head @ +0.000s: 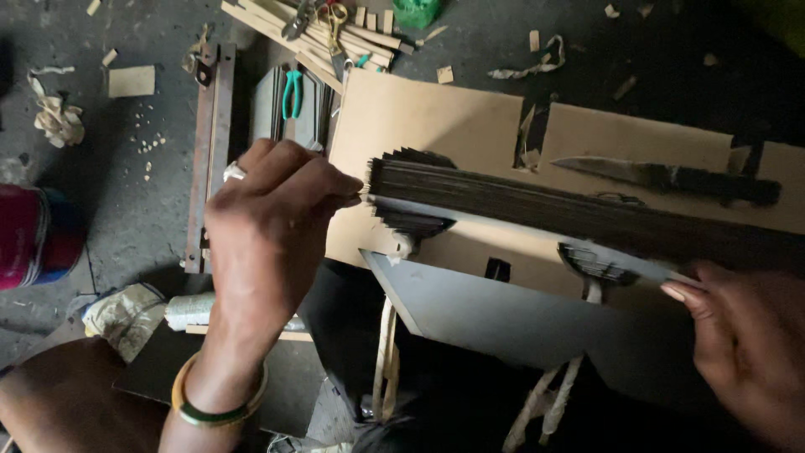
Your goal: The person sits on the floor and repeatedly pulls individual sheets from a thick stack of paper using both hands. The person occasionally uses a knife to help separate the sheets. The separated sheets are placed into a pile beside the stack.
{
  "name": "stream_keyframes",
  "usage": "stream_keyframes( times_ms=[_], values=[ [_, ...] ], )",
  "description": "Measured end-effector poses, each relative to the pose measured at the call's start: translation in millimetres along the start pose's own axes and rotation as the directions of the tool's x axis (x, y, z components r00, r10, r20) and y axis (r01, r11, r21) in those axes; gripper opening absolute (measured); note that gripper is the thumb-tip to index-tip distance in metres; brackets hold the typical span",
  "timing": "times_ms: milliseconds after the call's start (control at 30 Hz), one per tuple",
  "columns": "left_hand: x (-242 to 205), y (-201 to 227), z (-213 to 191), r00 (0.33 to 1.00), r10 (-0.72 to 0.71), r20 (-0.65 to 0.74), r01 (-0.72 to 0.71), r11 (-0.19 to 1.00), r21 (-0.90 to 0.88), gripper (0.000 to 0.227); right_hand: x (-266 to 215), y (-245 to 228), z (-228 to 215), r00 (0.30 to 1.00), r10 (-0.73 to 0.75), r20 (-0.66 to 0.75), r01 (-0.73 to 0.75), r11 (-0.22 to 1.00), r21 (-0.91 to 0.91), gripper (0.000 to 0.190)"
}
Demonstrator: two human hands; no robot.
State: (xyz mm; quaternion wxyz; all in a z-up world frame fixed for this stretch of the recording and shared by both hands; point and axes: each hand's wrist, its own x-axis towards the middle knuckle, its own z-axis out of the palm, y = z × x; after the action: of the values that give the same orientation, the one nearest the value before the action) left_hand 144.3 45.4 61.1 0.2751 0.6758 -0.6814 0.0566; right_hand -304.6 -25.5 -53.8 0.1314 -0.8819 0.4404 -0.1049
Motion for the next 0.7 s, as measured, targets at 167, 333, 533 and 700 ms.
stream_keyframes(
  times_ms=[167,333,533,700],
  values=[
    [-3.9,0.6,8.0,0.996,0.031,-0.082,-0.024,0.997,0.079,0.013,8.8,-5.3,-7.7,0.989,-0.124,0.075,0.138,0.965,-0.224,0.046],
    [-25.2,4.3,10.2,0.972,0.053,-0.229,-0.033,0.995,0.091,0.016,22.9,-17.7,-26.3,0.974,-0.119,0.195,0.167,0.953,-0.253,0.035],
    [-31.5,3.7,27.4,0.959,-0.116,-0.257,0.082,0.987,-0.138,0.023,40.3,-45.1,-63.8,0.875,-0.483,0.04,0.424,0.723,-0.546,0.03],
    [-51.7,-2.1,35.7,0.986,-0.066,-0.155,0.062,0.998,-0.031,0.022,40.9,-52.8,-64.5,0.901,-0.305,-0.308,0.241,0.943,-0.229,0.017]
  ],
)
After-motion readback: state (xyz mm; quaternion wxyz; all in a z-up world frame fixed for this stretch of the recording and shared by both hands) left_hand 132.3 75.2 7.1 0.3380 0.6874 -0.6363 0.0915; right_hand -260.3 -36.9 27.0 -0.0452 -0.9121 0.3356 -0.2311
